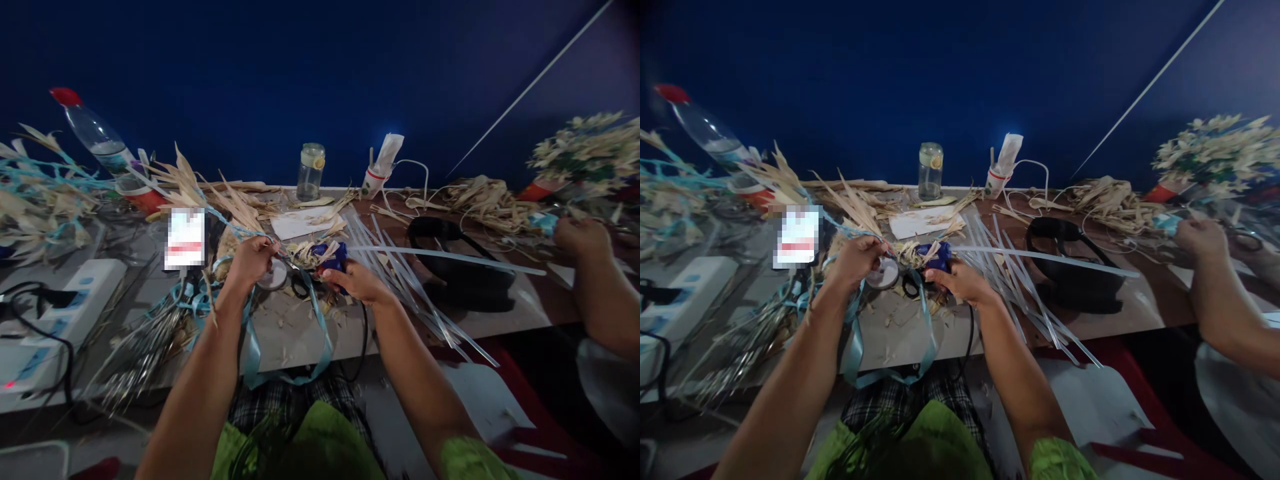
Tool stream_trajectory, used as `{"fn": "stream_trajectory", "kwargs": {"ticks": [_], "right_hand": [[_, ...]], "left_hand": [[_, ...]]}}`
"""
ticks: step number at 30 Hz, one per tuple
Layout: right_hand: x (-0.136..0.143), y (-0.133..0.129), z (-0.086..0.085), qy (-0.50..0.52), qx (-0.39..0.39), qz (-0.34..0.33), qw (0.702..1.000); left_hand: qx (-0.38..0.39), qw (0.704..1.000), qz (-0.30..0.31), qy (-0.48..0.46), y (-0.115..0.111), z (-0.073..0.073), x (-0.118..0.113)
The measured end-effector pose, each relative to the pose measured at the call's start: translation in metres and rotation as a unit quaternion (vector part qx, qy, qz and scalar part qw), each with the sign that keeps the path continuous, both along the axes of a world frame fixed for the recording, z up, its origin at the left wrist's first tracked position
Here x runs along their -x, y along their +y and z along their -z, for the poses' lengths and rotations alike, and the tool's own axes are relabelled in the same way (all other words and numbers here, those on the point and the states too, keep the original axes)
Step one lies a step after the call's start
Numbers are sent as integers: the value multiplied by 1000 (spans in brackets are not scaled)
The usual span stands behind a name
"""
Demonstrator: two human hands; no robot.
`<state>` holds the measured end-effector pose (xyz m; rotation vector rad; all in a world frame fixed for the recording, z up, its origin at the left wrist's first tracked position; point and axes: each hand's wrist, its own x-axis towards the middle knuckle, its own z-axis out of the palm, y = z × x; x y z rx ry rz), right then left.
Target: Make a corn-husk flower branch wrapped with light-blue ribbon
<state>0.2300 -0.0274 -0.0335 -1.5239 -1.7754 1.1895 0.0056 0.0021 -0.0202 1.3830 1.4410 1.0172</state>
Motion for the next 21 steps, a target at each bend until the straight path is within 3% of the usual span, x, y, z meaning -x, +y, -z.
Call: {"fn": "stream_trajectory", "kwargs": {"ticks": [4, 8, 21], "right_hand": [[-1, 0, 1, 55, 28, -44, 997], [-1, 1, 3, 86, 30, -42, 995], [-2, 0, 0, 59, 19, -40, 997]], "left_hand": [[5, 1000, -3, -4, -1, -3, -1], [9, 1000, -6, -10, -1, -3, -1], [7, 1000, 0, -13, -1, 0, 1]]}}
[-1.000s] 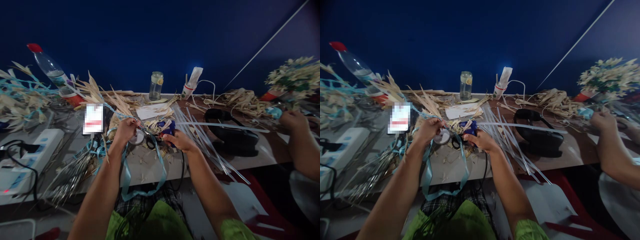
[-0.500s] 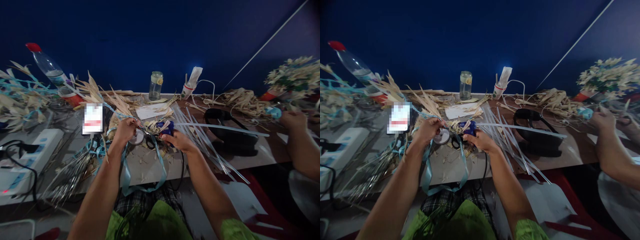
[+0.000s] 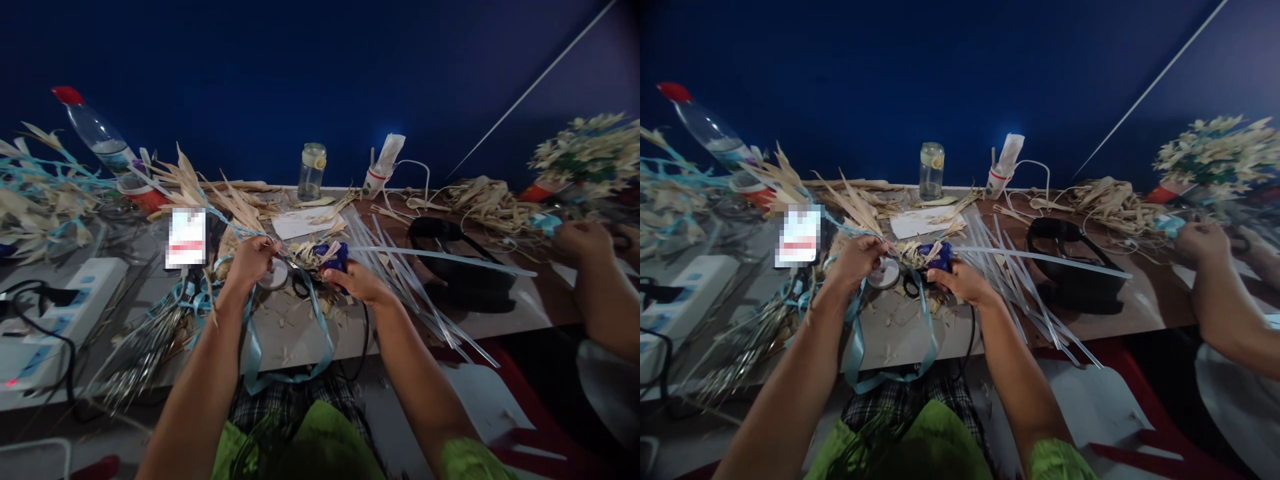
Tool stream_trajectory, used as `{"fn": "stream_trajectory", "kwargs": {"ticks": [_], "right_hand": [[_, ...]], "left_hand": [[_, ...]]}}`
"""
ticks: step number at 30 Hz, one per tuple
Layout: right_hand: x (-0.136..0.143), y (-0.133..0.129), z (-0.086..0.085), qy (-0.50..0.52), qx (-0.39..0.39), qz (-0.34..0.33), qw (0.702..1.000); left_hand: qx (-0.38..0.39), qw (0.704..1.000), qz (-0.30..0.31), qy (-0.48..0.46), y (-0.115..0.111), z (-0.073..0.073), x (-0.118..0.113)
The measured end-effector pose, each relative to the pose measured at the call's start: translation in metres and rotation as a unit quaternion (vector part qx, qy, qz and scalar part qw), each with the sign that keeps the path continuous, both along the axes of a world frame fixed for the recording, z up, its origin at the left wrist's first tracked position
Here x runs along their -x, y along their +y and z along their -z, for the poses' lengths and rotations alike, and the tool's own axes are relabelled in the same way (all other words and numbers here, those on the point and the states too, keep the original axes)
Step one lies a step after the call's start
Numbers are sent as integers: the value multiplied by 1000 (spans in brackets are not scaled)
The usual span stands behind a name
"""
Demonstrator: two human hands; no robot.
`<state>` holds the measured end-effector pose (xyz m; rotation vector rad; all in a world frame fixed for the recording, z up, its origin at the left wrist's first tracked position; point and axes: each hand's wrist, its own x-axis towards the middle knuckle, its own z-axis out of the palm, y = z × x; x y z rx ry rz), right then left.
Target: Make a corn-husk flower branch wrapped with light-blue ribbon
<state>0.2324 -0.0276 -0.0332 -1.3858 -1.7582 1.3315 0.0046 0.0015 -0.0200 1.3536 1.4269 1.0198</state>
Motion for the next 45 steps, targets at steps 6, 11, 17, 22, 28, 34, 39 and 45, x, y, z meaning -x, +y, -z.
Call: {"fn": "stream_trajectory", "kwargs": {"ticks": [6, 11, 17, 22, 28, 34, 39, 45], "right_hand": [[-3, -2, -5, -17, 8, -9, 1000], [0, 0, -2, 15, 6, -18, 1000], [-1, 1, 1, 7, 16, -6, 1000], [-6, 0, -1, 13, 5, -16, 1000], [-3, 1, 2, 8, -18, -22, 1000], [-6, 2, 2, 13, -3, -12, 1000], [-6, 3, 1, 22, -3, -23, 999], [-4, 2, 0, -7, 0, -25, 1000]], "left_hand": [[-2, 1000, -2, 14, 1, 1, 2], [-9, 1000, 5, 20, 3, 6, 1], [-11, 1000, 2, 8, 3, 7, 2], [-4, 1000, -6, -8, 2, 4, 2], [-15, 1000, 0, 8, 5, 10, 3], [-3, 1000, -5, -2, 3, 5, 3], [-9, 1000, 1, 18, 3, 7, 2], [-6, 1000, -5, 2, 3, 5, 2]]}}
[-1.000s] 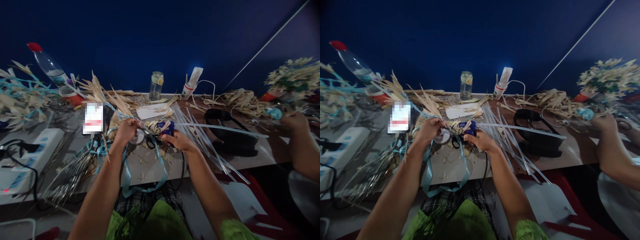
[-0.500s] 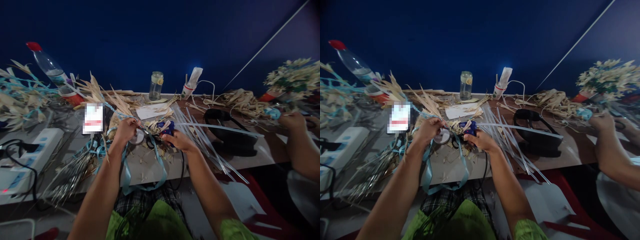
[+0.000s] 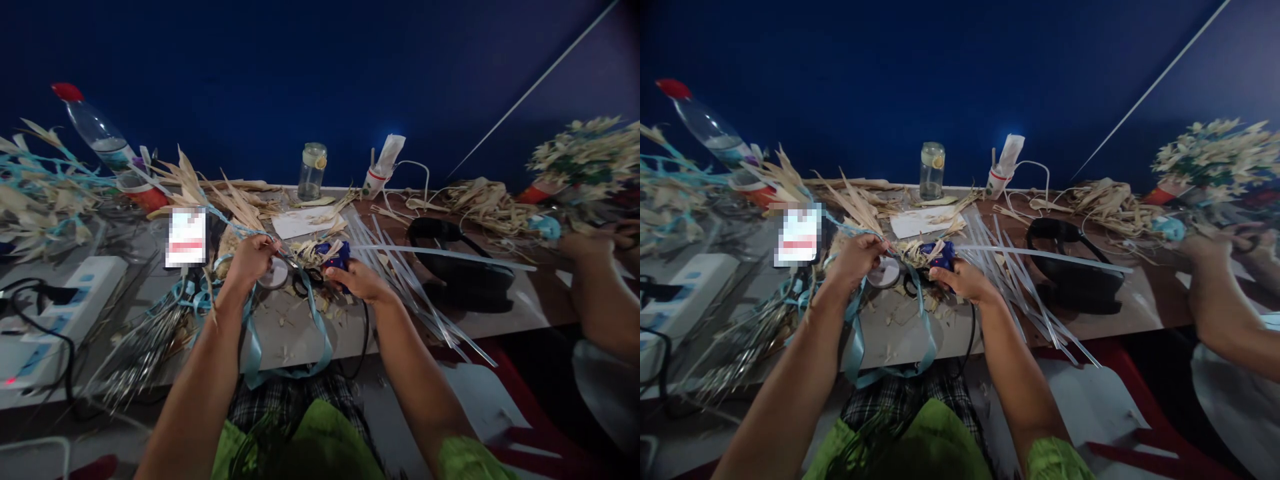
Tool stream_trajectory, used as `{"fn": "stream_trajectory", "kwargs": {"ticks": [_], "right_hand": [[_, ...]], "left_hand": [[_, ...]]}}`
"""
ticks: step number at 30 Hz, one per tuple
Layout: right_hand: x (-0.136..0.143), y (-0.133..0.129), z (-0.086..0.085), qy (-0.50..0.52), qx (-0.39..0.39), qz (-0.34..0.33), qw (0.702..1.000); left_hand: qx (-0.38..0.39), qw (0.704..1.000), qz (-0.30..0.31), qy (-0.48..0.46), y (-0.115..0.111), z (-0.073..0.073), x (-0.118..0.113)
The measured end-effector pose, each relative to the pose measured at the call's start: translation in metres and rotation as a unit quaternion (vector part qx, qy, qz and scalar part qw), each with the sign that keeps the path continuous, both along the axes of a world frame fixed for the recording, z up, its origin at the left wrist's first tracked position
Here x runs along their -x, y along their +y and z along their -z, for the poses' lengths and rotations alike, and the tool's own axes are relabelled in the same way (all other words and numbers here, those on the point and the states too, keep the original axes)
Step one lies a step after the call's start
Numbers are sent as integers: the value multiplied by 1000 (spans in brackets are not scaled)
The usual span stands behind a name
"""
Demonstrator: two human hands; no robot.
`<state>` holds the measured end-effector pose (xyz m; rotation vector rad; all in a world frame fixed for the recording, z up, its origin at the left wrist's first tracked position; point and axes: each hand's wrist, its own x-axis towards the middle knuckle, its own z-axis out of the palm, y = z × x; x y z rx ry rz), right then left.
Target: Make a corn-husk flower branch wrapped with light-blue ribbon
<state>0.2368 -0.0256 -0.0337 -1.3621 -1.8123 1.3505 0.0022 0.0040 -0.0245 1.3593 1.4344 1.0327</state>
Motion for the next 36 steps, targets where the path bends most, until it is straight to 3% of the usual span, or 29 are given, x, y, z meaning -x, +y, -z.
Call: {"fn": "stream_trajectory", "kwargs": {"ticks": [13, 21, 36], "right_hand": [[0, -1, -2, -24, -3, 10, 1000], [1, 0, -1, -19, -5, 4, 1000], [1, -1, -4, -20, 6, 19, 1000]], "left_hand": [[4, 1000, -1, -10, -3, -6, -1], [-6, 1000, 3, 5, 0, 1, -1], [2, 1000, -6, -14, -2, -4, -1]]}}
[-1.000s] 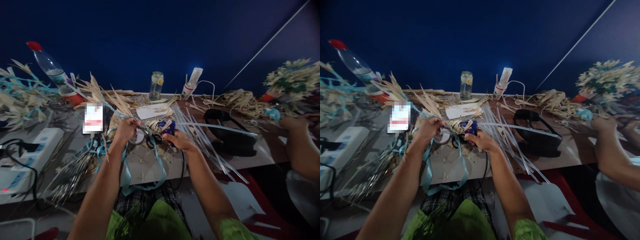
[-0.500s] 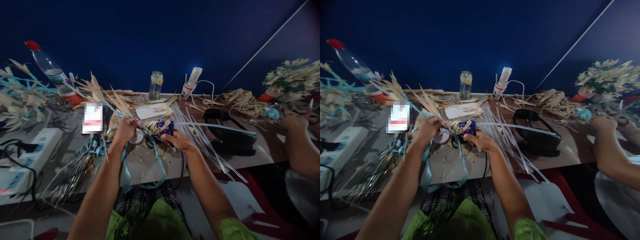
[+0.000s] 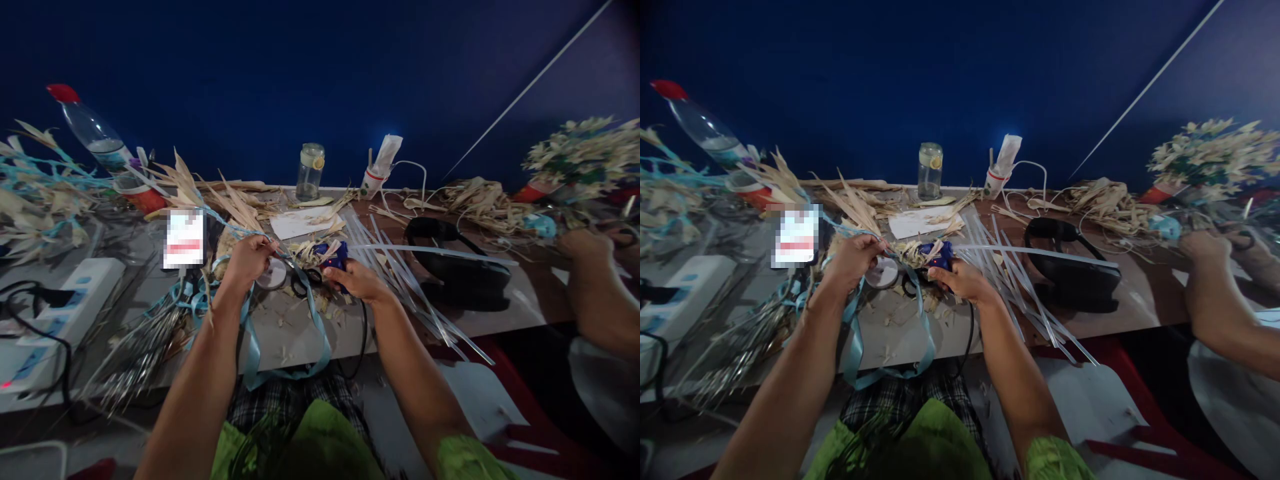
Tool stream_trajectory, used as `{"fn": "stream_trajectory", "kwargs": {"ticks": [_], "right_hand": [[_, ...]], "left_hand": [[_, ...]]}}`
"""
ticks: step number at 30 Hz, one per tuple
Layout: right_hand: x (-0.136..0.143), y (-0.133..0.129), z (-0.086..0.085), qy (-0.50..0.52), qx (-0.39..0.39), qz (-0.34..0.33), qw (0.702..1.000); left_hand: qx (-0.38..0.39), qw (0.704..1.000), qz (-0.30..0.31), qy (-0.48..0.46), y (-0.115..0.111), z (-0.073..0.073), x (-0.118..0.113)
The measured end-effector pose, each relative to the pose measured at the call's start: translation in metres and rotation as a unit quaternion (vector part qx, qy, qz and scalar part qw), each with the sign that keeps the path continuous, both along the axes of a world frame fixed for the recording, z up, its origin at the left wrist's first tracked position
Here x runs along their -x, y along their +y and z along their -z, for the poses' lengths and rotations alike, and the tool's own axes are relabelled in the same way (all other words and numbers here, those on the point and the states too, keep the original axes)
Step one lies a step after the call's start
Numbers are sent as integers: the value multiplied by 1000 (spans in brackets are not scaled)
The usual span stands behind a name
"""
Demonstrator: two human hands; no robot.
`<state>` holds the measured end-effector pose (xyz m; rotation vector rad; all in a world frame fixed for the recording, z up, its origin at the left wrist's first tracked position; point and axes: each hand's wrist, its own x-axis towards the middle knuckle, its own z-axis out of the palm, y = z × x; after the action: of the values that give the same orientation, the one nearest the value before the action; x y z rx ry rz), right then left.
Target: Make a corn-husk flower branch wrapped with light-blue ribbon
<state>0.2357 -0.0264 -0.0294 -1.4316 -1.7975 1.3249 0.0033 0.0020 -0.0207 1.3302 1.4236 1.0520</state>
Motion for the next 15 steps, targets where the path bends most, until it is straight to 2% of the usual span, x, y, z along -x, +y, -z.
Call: {"fn": "stream_trajectory", "kwargs": {"ticks": [3, 8, 11, 15], "right_hand": [[-1, 0, 1, 44, -1, -6, 999], [-3, -2, -6, 225, 6, 27, 974], [-1, 1, -8, 255, 26, 66, 964], [3, 12, 3, 256, 112, 133, 951]], "left_hand": [[-7, 1000, 1, 1, 0, 0, 2], [2, 1000, -15, 15, 2, 1, 3], [-4, 1000, -11, 18, 2, 0, 2], [-15, 1000, -13, 5, 1, 0, 0]]}}
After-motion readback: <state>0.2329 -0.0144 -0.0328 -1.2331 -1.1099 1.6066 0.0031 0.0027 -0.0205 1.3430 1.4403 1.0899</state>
